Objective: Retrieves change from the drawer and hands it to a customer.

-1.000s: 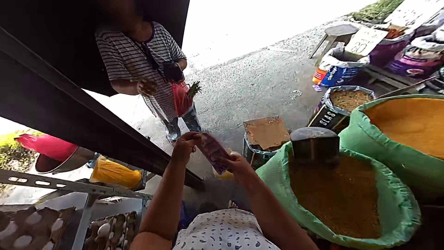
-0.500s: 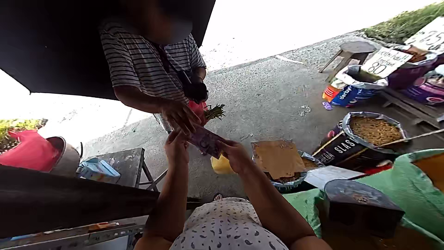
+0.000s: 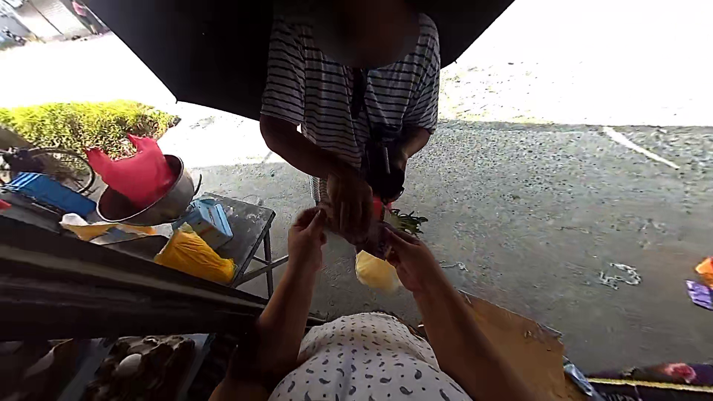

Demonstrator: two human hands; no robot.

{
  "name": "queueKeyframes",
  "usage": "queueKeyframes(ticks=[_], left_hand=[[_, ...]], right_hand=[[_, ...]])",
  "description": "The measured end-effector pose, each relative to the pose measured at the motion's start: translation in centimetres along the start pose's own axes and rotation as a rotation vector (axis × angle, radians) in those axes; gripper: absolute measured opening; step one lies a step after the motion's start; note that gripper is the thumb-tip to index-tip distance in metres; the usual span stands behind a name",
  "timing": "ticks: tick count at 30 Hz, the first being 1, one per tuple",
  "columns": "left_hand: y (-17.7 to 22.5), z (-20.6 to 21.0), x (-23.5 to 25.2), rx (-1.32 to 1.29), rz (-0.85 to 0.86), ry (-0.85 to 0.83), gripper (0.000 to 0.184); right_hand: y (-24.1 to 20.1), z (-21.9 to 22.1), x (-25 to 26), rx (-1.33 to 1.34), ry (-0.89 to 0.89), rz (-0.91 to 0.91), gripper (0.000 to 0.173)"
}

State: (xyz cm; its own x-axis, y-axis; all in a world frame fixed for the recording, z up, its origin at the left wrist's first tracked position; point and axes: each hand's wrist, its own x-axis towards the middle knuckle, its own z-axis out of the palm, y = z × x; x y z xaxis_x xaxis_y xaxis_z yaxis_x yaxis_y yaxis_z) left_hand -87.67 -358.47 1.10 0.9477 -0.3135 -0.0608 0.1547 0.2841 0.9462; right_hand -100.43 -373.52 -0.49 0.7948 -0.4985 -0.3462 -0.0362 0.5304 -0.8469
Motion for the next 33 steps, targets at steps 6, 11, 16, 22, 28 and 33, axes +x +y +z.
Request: queueKeyframes(ticks=[6, 11, 16, 22, 28, 33], left_hand=[[0.4, -0.5, 2.0, -0.223, -0.224, 0.185, 0.04], [-0.4, -2.3, 1.3, -0.382, -0.32, 0.27, 0.092], [0.5, -3.1, 0.0, -0.427, -0.23, 0.204, 0.119], [1.9, -3.3, -1.6, -0.448, -0.116, 0.146, 0.121], [3.1, -3.0, -3.1, -0.252, -0.288, 0.412, 0.048], [5.5, -2.3, -1.8, 0.159, -0.135, 0.289, 0.038]], right_hand=[[-0.8, 0.1, 2.3, -0.044, -0.071, 0.142, 0.038], [0.5, -0.6, 4.1, -0.13, -0.141, 0.256, 0.031], [2.0, -0.5, 5.8, -0.198, -0.178, 0.323, 0.021], [2.5, -0.4, 6.7, -0.239, -0.226, 0.377, 0.015], [3.1, -1.1, 7.3, -0.262, -0.275, 0.409, 0.01], [3.4, -1.5, 7.7, -0.326, -0.364, 0.424, 0.013]])
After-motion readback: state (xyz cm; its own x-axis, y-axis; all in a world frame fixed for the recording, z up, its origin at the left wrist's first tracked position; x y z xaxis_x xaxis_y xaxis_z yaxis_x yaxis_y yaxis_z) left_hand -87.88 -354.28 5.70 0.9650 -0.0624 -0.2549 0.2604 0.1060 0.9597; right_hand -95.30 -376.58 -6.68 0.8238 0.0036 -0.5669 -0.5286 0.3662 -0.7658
